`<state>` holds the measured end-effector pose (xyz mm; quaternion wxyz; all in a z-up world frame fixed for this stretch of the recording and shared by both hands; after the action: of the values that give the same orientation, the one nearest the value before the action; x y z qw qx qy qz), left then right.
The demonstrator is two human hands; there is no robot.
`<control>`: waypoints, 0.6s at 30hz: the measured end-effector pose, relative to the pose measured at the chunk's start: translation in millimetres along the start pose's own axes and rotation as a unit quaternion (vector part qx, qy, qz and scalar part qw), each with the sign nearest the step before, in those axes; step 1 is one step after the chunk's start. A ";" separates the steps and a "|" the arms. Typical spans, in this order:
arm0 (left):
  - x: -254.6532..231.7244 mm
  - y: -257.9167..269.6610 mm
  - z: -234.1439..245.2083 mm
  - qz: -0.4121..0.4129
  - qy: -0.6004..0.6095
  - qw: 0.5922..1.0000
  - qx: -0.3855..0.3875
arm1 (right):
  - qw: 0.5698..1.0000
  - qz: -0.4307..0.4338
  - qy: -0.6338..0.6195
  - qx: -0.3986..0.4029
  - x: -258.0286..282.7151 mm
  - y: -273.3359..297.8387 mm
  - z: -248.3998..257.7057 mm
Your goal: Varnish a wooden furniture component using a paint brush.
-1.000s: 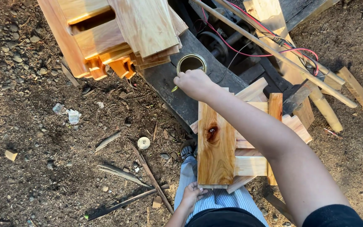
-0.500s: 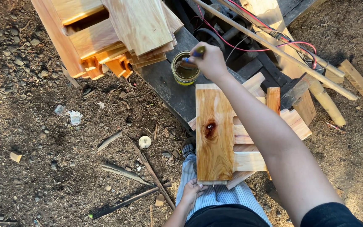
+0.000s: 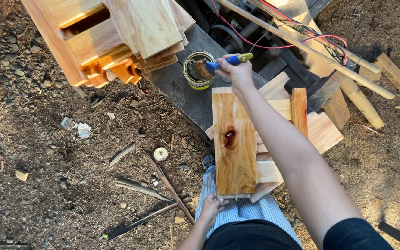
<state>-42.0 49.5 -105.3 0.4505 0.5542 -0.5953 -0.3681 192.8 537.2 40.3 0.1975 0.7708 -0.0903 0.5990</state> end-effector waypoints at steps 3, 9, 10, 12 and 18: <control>-0.4 0.1 0.0 -0.007 0.002 1.000 0.004 | 0.998 -0.014 -0.056 -0.026 -17.4 1.5 12.5; -1.9 3.2 1.2 -0.009 0.006 1.000 0.001 | 0.978 -0.064 -0.180 -0.083 -47.9 3.4 42.7; -4.0 5.4 0.2 -0.006 0.005 1.000 0.001 | 0.978 -0.065 -0.179 -0.086 -53.7 1.4 51.9; -6.1 9.9 -1.1 -0.004 0.008 1.000 -0.003 | 0.957 -0.078 -0.243 -0.138 -68.1 1.3 74.8; -2.4 7.4 1.8 -0.021 0.035 0.999 0.017 | 0.933 -0.098 -0.291 -0.190 -57.9 25.6 165.2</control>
<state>-46.1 52.6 -99.3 0.4533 0.5871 -0.5735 -0.3478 314.4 440.2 -44.0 0.3631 0.8642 -0.1800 0.2981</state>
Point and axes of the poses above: each hand's wrist, its own y-axis away from the middle knuckle, its own z-axis out of the back of the hand, x = y × z, the point moved 6 cm from there along -y, towards the middle knuckle, and after that the axes turned 14 degrees about z, right-handed, at the moved point
